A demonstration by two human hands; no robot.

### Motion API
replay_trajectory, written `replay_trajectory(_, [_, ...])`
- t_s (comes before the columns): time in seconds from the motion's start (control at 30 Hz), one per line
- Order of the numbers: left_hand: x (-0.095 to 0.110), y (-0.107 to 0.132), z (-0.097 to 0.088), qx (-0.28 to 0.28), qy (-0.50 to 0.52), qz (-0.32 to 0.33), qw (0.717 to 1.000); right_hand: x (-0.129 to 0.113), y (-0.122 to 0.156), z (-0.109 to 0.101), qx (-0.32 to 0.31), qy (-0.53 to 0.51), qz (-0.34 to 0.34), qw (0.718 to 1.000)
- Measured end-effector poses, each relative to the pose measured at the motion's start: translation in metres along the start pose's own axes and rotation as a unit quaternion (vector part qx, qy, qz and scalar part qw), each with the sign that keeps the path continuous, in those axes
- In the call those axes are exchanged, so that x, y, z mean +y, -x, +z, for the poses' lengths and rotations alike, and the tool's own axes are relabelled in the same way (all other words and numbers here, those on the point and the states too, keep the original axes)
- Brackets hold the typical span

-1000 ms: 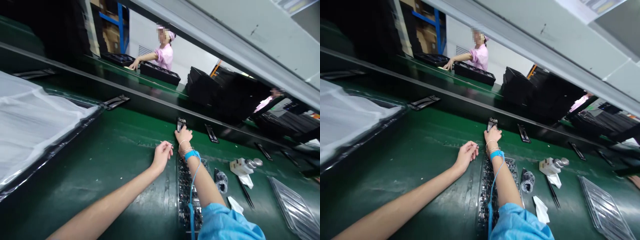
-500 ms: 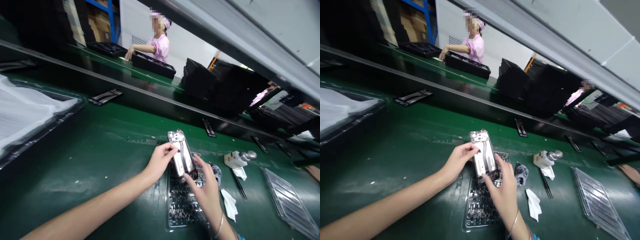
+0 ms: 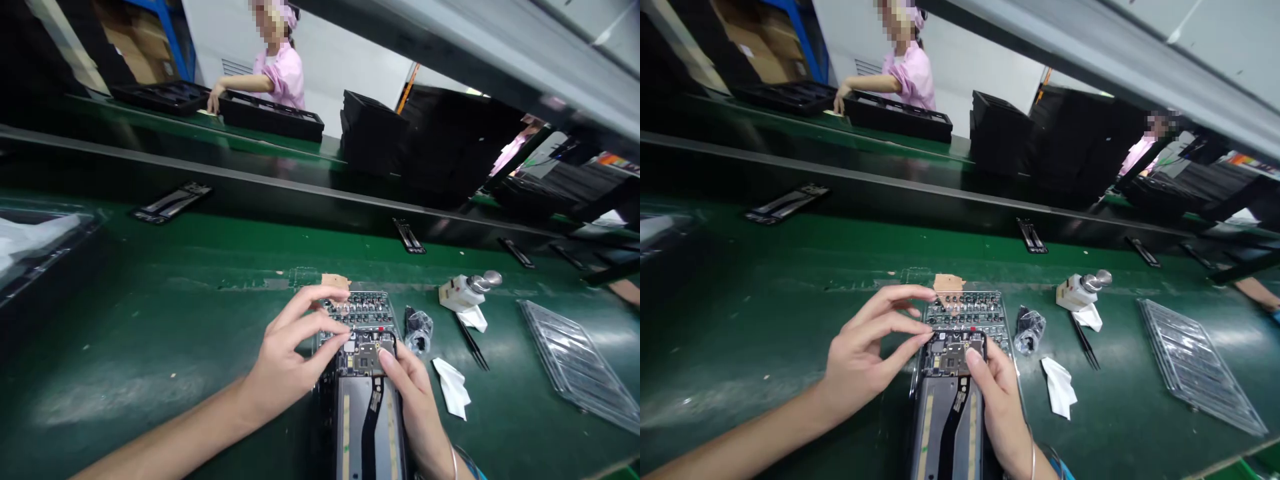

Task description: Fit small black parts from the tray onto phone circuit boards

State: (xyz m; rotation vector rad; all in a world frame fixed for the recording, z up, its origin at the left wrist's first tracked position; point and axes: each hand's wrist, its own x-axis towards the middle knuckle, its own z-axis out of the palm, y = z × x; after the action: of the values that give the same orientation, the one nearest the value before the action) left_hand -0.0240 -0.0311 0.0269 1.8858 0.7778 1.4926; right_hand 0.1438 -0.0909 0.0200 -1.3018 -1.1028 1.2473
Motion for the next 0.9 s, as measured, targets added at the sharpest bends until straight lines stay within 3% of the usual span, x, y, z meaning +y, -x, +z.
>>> replay_trajectory(0.13, [-0.005,0.005,0.001,-0.036,-0.089,0.136,0.986,0.007,0.002,-0.001,-0.033,0.006,0.003,0.999])
replay_trajectory(0.27, [-0.01,0.01,0.004,-0.09,-0.162,0.246,0.952,0.013,0.002,-0.003,-0.051,-0.011,0.008,0.999])
replay_trajectory(0.53, [-0.006,0.003,-0.005,-0.199,-0.218,0.277,0.914,0.007,0.0,-0.002,-0.025,-0.02,0.001,0.999])
replay_trajectory(0.7, [-0.008,0.001,-0.006,-0.215,-0.242,0.303,0.897,0.009,-0.003,-0.001,0.002,-0.017,0.014,1.0])
replay_trajectory(0.77, [-0.007,0.001,-0.003,-0.195,-0.212,0.243,0.926,0.007,-0.003,0.001,0.042,-0.03,0.028,0.998])
replay_trajectory(0.8, [-0.007,0.001,-0.001,-0.185,-0.18,0.174,0.95,0.005,-0.003,0.002,0.056,-0.038,0.037,0.997])
replay_trajectory(0.87, [-0.004,0.001,0.003,-0.191,-0.068,-0.026,0.979,0.001,-0.003,0.004,0.059,-0.047,0.05,0.996])
replay_trajectory(0.9, [-0.004,0.001,0.006,-0.204,0.005,-0.133,0.97,0.0,-0.003,0.004,0.047,-0.045,0.048,0.997])
